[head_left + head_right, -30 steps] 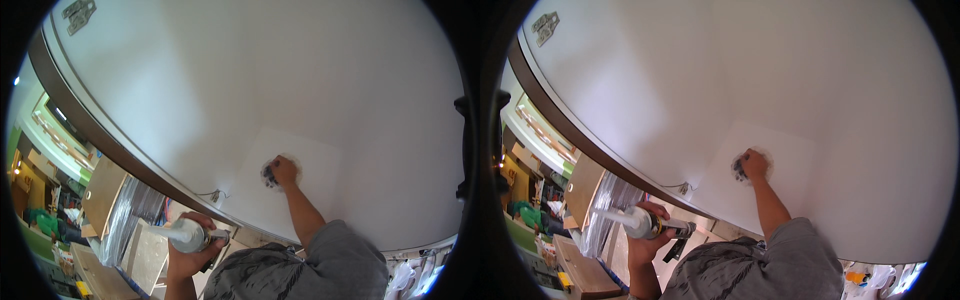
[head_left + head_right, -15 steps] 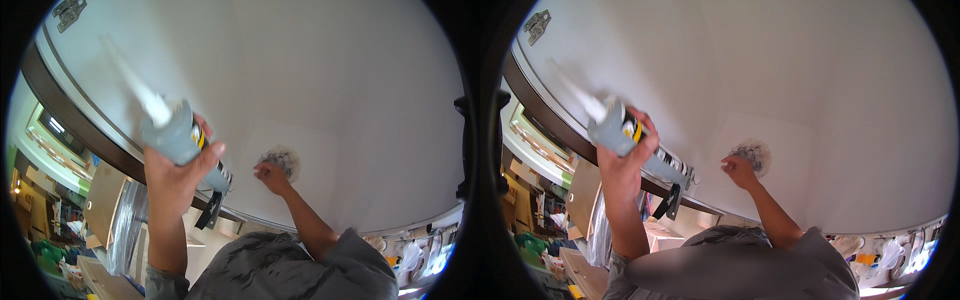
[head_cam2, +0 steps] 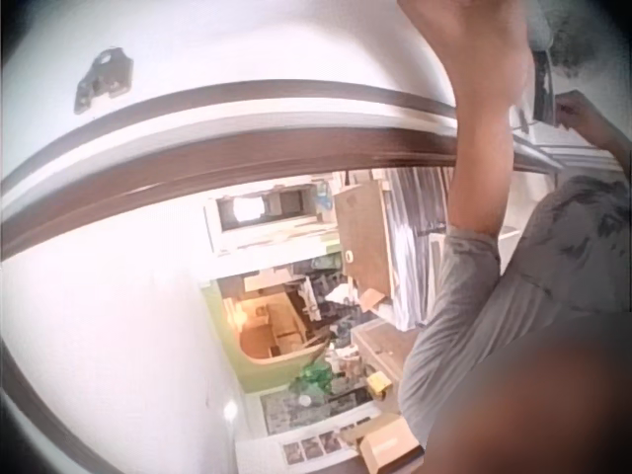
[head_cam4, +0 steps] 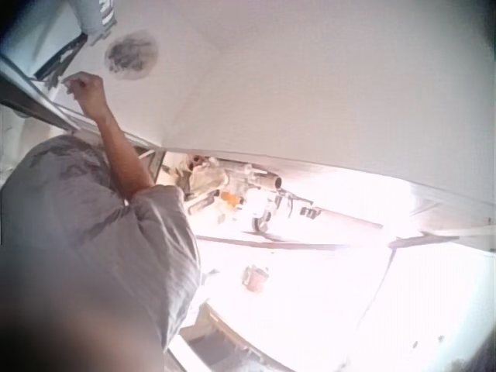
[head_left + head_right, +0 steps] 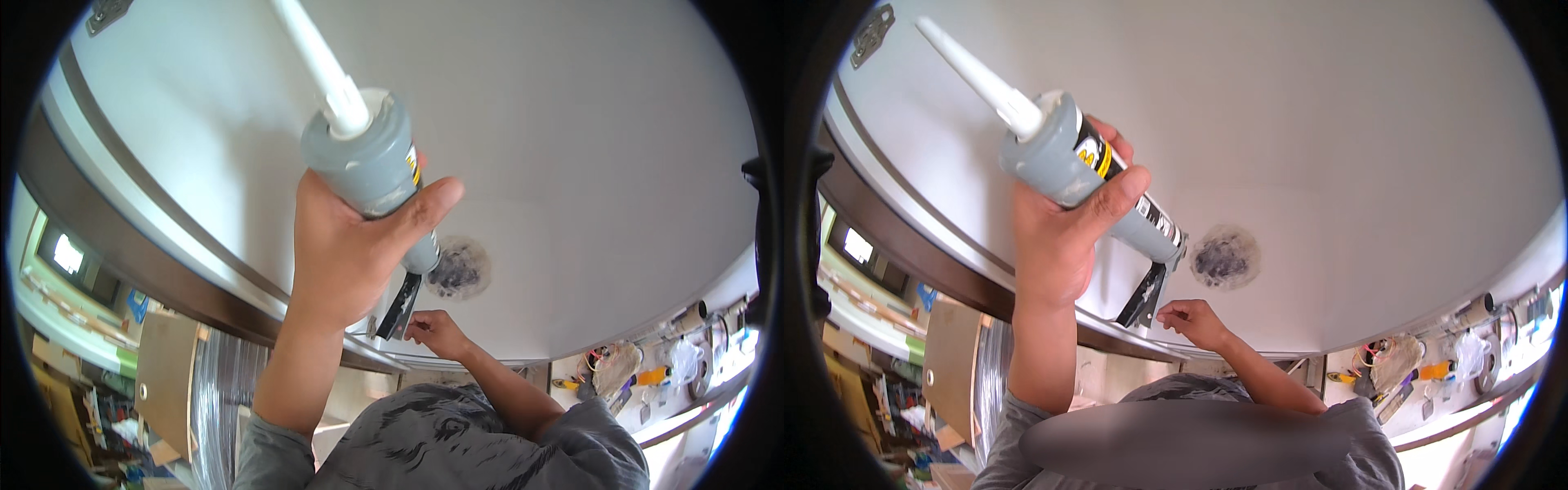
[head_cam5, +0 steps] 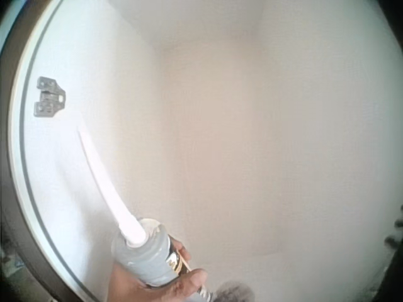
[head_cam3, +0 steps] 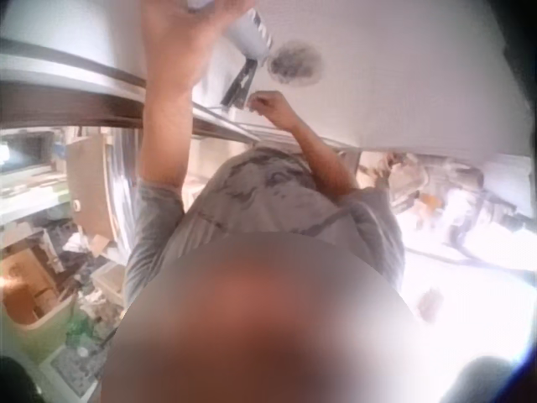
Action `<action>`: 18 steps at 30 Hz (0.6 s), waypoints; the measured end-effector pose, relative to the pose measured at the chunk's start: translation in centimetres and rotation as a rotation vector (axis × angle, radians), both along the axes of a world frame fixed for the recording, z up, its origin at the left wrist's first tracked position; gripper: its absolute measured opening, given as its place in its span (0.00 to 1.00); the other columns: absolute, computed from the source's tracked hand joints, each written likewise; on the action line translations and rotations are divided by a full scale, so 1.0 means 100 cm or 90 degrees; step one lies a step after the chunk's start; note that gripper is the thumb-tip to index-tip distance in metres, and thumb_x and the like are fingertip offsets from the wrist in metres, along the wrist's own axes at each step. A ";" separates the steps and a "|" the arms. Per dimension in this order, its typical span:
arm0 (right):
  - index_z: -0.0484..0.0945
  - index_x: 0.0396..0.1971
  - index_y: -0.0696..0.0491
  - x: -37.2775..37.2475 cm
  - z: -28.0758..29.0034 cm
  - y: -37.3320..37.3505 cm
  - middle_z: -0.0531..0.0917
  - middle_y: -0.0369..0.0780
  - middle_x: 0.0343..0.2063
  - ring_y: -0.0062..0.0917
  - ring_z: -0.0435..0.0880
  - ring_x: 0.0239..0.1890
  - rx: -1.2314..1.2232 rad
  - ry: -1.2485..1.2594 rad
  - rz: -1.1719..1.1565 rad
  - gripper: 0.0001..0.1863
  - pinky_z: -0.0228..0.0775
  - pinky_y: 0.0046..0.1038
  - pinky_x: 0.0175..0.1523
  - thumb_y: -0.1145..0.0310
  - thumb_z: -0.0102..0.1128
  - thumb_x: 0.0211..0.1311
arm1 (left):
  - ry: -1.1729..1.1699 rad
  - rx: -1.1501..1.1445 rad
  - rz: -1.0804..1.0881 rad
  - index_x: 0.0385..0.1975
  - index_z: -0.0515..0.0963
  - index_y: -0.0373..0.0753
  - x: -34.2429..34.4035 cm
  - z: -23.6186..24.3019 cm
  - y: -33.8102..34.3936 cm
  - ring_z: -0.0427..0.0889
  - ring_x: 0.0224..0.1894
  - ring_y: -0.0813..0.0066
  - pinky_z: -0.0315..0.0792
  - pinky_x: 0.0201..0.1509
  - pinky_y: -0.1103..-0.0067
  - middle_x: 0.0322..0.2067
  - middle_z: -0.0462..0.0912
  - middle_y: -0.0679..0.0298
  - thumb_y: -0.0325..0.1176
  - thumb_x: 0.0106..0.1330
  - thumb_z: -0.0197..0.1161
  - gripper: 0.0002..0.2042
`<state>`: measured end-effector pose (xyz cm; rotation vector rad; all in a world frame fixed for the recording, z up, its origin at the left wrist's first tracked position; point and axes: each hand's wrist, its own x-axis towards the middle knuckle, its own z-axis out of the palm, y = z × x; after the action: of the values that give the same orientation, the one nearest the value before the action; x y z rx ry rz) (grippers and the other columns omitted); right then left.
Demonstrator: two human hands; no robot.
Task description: The person applies white sealant from a caulking gun into the corner seams of a white cabinet interior. They repeatedly dispense small amounts of sealant and smooth each bead with a finger, working along the vertical and horizontal joints. The camera is head-mounted and shows the hands and tool throughout.
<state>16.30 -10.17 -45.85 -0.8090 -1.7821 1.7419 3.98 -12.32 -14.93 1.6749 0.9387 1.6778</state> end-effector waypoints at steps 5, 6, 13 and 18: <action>0.83 0.49 0.60 0.043 0.017 -0.015 0.86 0.37 0.39 0.20 0.84 0.37 -0.102 0.092 -0.173 0.14 0.77 0.25 0.49 0.64 0.62 0.77 | -0.114 0.034 -0.078 0.47 0.77 0.36 0.002 -0.012 0.003 0.82 0.44 0.79 0.80 0.48 0.77 0.42 0.81 0.64 0.22 0.61 0.77 0.17; 0.83 0.49 0.61 0.051 0.023 -0.021 0.86 0.38 0.40 0.20 0.84 0.38 -0.106 0.131 -0.192 0.15 0.77 0.25 0.50 0.63 0.61 0.77 | -0.152 0.050 -0.088 0.45 0.77 0.35 0.004 -0.016 0.004 0.82 0.44 0.79 0.81 0.47 0.78 0.41 0.81 0.65 0.22 0.61 0.78 0.17; 0.72 0.66 0.60 0.071 0.072 -0.037 0.79 0.41 0.55 0.24 0.81 0.54 0.009 0.192 -0.267 0.24 0.74 0.31 0.60 0.62 0.54 0.79 | -0.103 -0.035 -0.073 0.49 0.76 0.37 0.018 -0.030 0.023 0.84 0.42 0.76 0.81 0.51 0.75 0.40 0.82 0.65 0.22 0.62 0.77 0.19; 0.70 0.68 0.59 0.092 0.093 -0.030 0.78 0.42 0.56 0.28 0.80 0.58 0.090 0.174 -0.277 0.25 0.73 0.34 0.63 0.61 0.51 0.79 | -0.075 0.011 0.058 0.45 0.77 0.36 0.045 -0.028 0.045 0.80 0.33 0.80 0.76 0.39 0.78 0.34 0.83 0.67 0.37 0.59 0.83 0.22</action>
<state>25.52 -13.14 -36.54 -0.7862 -1.4052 1.3522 8.51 -7.86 -17.72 1.5461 0.9589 1.8286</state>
